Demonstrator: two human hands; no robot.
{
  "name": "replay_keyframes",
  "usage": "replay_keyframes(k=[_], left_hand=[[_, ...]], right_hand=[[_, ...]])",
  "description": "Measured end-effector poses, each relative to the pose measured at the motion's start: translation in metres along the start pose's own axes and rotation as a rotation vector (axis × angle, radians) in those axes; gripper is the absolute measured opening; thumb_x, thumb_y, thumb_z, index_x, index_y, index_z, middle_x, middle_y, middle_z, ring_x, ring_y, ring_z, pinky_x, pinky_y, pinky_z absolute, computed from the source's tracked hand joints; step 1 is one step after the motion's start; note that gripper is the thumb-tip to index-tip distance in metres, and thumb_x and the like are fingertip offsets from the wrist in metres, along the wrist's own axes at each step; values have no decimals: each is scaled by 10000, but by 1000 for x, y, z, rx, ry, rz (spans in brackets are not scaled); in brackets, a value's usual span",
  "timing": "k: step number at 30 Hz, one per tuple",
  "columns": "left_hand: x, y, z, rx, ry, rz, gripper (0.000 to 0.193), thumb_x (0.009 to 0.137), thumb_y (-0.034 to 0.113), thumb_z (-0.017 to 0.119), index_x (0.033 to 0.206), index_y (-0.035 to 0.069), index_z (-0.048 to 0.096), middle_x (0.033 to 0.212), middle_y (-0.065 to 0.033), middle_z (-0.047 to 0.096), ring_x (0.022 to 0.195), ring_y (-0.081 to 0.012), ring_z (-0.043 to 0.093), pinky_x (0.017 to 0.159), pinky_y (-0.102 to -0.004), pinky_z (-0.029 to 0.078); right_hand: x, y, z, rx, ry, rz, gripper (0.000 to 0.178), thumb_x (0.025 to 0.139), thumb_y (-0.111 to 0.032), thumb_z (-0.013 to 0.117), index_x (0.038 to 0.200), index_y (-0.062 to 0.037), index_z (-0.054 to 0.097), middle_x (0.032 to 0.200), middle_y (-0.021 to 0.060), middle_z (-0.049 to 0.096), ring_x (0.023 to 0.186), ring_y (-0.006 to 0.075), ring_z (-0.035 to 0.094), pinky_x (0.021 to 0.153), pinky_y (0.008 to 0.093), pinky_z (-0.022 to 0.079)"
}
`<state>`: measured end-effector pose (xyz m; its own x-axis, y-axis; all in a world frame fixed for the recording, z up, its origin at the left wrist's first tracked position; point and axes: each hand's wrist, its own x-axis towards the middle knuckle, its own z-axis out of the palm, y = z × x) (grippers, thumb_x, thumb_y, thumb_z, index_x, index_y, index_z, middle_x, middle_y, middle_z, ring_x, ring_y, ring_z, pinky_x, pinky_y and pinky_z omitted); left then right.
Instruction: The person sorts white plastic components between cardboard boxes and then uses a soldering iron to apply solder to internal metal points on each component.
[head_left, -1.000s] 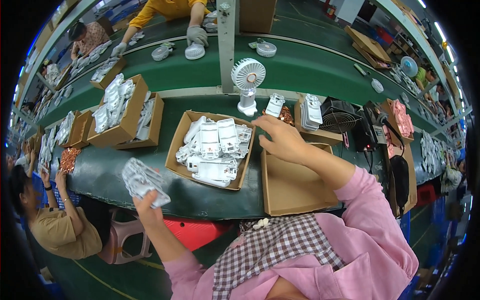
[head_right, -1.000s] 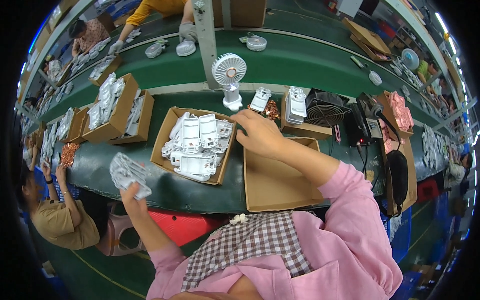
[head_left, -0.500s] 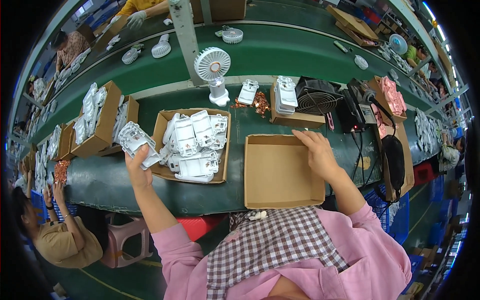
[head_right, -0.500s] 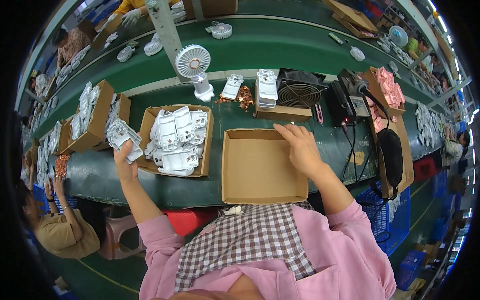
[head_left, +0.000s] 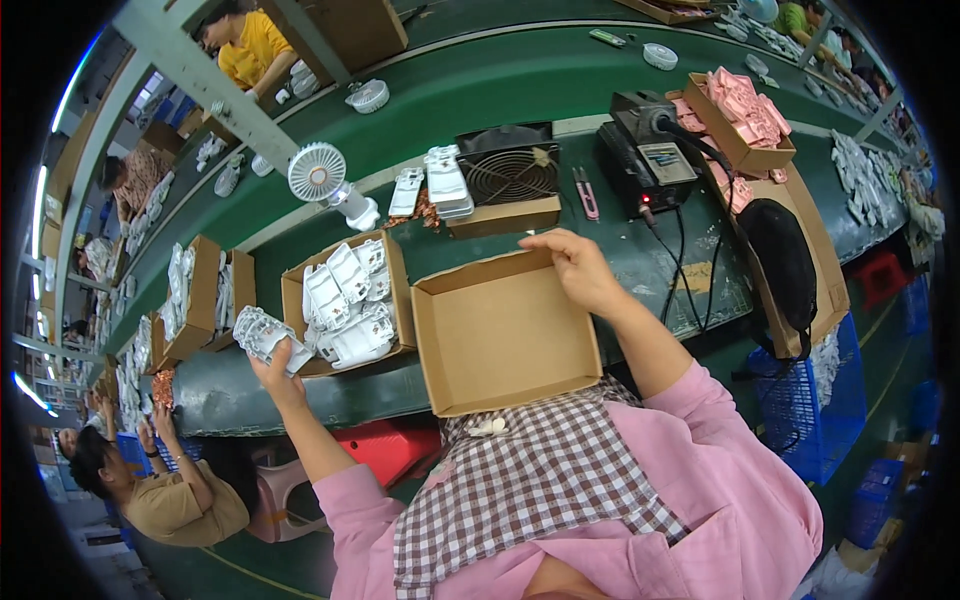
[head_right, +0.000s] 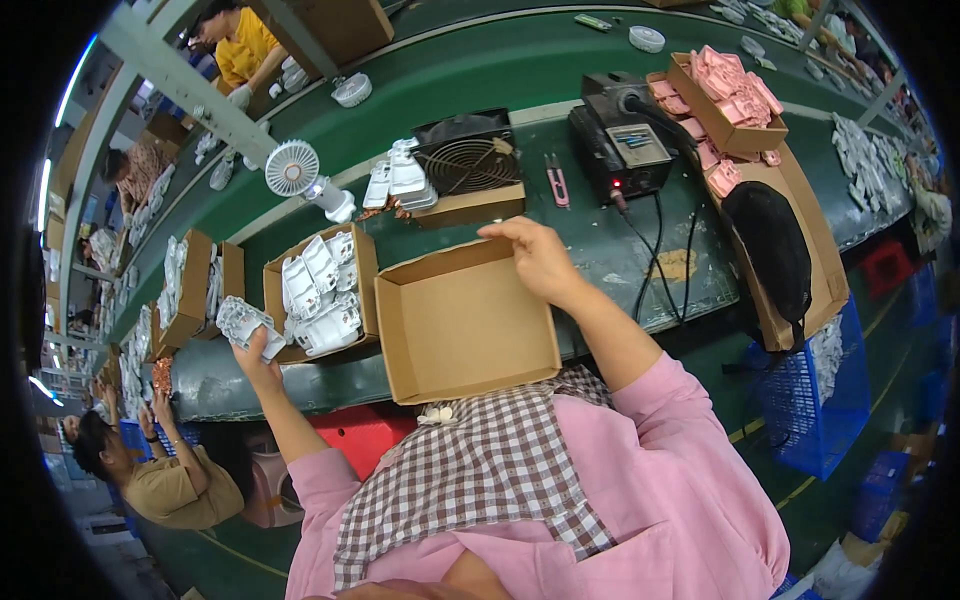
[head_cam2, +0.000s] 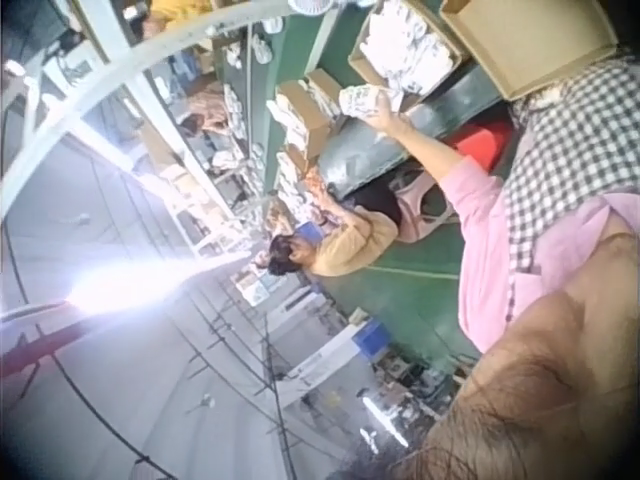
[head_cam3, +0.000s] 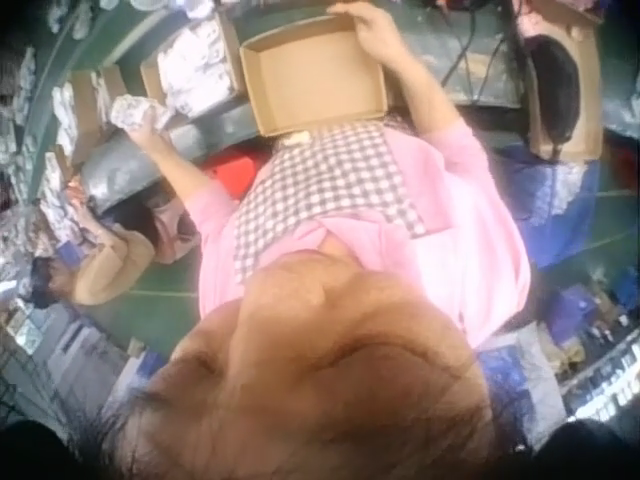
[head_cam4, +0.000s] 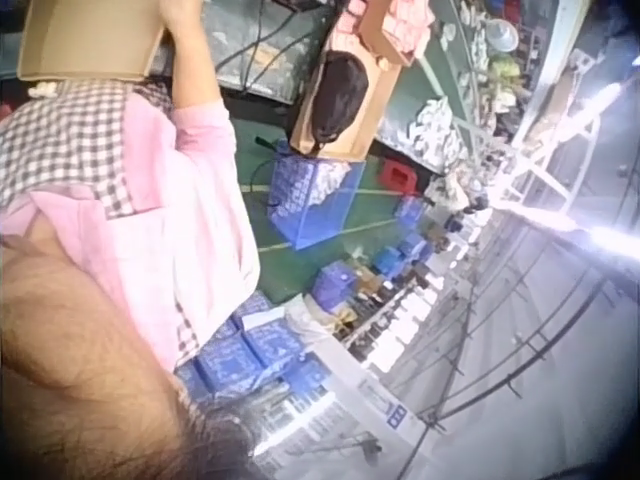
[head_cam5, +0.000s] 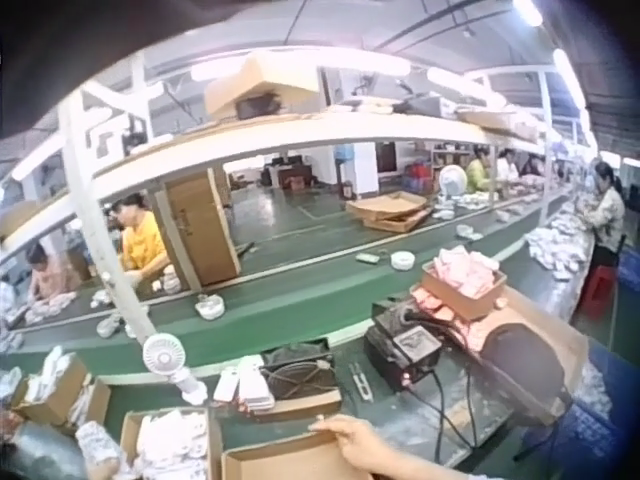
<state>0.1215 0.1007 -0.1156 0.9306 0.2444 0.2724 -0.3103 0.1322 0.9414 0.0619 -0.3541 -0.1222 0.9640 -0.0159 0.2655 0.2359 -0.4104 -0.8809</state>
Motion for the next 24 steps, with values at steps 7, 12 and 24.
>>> replay_keyframes(k=[7,12,24], left_hand=[[-19,0,17,66,18,26,621,717,83,690,1262,-13,407,1126,-147,551,1022,-282,584,919,-376,445],[-37,4,15,132,45,7,614,735,128,700,1263,-5,418,1121,-120,555,1016,-286,581,939,-402,450],[-49,-3,27,73,163,60,555,736,101,680,1226,-12,445,1105,-128,560,1003,-272,582,925,-392,445]], right_hand=[[-3,17,-11,111,-28,-11,420,752,135,359,998,-20,663,984,136,632,968,273,597,878,310,441],[-7,13,-4,212,67,15,405,732,120,337,994,19,630,989,153,607,999,291,577,916,324,420],[-6,22,-14,283,117,79,336,767,74,431,1045,-5,603,1036,107,601,997,212,568,903,301,426]])
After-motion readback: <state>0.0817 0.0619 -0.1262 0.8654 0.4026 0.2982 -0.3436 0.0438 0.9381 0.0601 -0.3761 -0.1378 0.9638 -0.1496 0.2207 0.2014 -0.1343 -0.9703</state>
